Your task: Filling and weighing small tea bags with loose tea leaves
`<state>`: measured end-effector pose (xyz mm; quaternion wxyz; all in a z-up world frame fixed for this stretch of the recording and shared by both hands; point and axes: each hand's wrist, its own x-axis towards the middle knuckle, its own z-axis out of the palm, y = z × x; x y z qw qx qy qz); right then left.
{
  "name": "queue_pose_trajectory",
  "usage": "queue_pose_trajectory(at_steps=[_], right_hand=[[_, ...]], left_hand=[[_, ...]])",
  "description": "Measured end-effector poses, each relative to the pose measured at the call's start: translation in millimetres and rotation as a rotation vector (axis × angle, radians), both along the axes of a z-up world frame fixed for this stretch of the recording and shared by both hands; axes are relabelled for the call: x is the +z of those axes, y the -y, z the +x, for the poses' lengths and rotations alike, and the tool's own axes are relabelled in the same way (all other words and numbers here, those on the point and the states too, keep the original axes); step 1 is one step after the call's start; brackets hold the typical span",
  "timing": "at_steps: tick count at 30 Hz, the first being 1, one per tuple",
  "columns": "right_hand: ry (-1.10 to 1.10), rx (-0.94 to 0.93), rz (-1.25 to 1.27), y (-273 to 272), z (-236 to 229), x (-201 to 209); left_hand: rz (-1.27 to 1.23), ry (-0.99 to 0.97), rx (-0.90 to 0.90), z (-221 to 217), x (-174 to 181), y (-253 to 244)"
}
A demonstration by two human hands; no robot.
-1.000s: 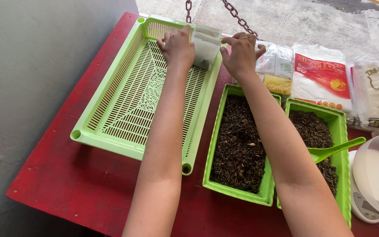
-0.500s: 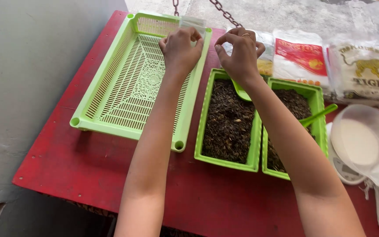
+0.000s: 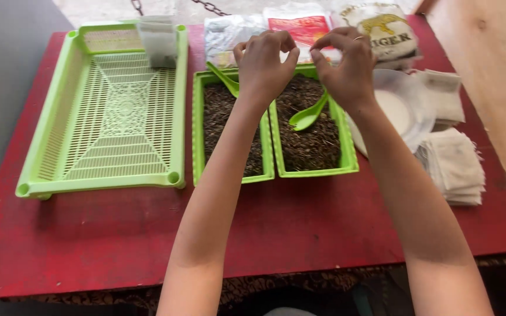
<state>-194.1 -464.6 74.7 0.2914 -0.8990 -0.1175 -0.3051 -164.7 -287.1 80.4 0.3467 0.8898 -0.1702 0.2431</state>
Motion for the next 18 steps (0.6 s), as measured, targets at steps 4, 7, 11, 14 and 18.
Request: queue_pose_trajectory(at_steps=[4,7,11,14,18], right_hand=[[0.124,-0.106,-0.065,89,7,-9],[0.038,-0.231,-0.045,157,-1,-19],[-0.049,-0.338,-0.039,236,-14,-38],[-0.167,-0.434,0.019,277,-23,-56],[-0.438,-0.637,0.028,317,-29,-86]], left_hand=[[-0.043,-0.035,-0.071,5,4,72],[0.003,-0.048,-0.123,7,1,133],[0.144,0.010,-0.212,8,-5,208],[0.218,0.004,-0.264,11,-18,256],[0.350,-0.044,-0.265,22,-52,304]])
